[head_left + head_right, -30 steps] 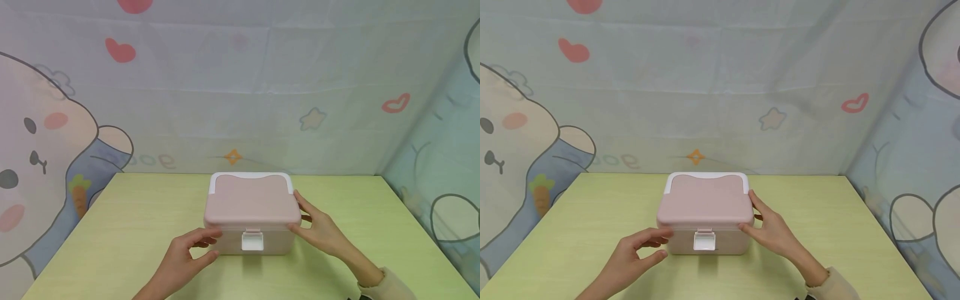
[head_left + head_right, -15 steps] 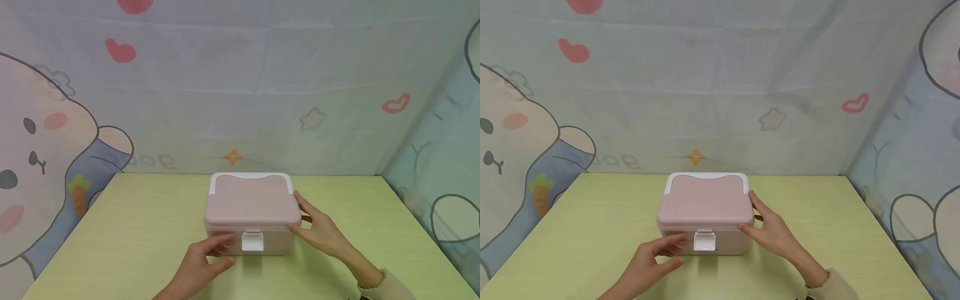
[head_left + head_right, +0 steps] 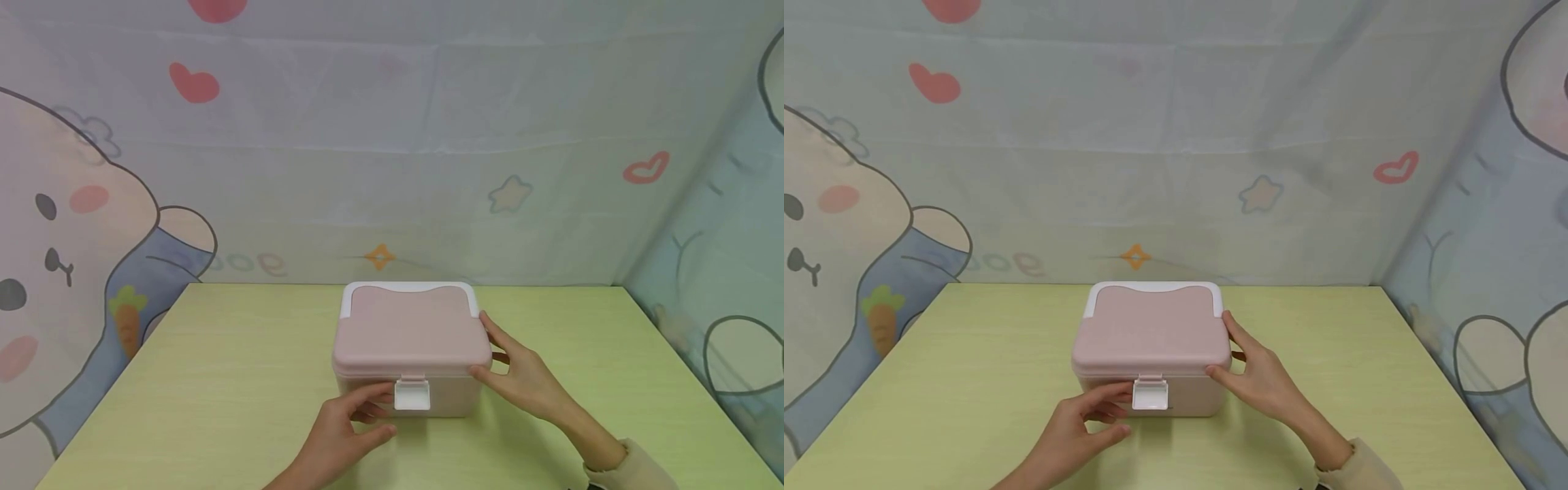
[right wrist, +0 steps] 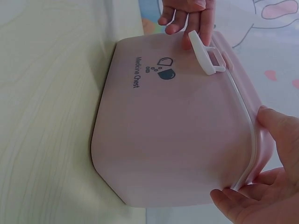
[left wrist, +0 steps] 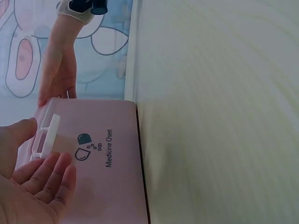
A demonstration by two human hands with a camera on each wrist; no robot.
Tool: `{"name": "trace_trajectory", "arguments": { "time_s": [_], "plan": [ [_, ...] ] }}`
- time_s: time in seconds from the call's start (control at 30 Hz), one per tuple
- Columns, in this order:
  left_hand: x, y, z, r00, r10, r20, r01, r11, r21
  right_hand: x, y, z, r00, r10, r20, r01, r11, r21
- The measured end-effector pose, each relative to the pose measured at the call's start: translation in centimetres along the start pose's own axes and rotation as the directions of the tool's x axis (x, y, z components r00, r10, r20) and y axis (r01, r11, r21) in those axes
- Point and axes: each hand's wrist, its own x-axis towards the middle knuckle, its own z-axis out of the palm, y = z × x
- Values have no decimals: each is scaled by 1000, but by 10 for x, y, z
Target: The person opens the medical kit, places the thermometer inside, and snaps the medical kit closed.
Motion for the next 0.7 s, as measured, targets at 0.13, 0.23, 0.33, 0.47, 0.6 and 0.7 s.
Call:
{"name": "trace_trajectory", "arguments": {
  "time_s": [0.13,0.23,0.33,0.47,0.6,0.7],
  "plan": [
    [0,1,3,1000,10,-20,-10,1000,-14,0,0,0,1000,-1,0,1,1000,7],
    [0,1,4,1000,-6,-28,5,1000,-20,-1,0,0,1000,-1,0,1,1000,8],
    [1,0,7,998,-35,-45,33,999,-28,-1,0,1,1000,4,-1,-4,1000,0],
    [2,2,12,992,-61,-108,56,997,-46,0,1,1,1000,7,-4,-7,1000,-10],
    [3,6,18,980,-80,-183,68,995,-73,0,1,1,1000,5,-4,-5,1000,-14],
    [4,7,21,970,-99,-223,86,994,-68,0,2,1,1000,7,-3,-7,1000,-11]
  ]
}}
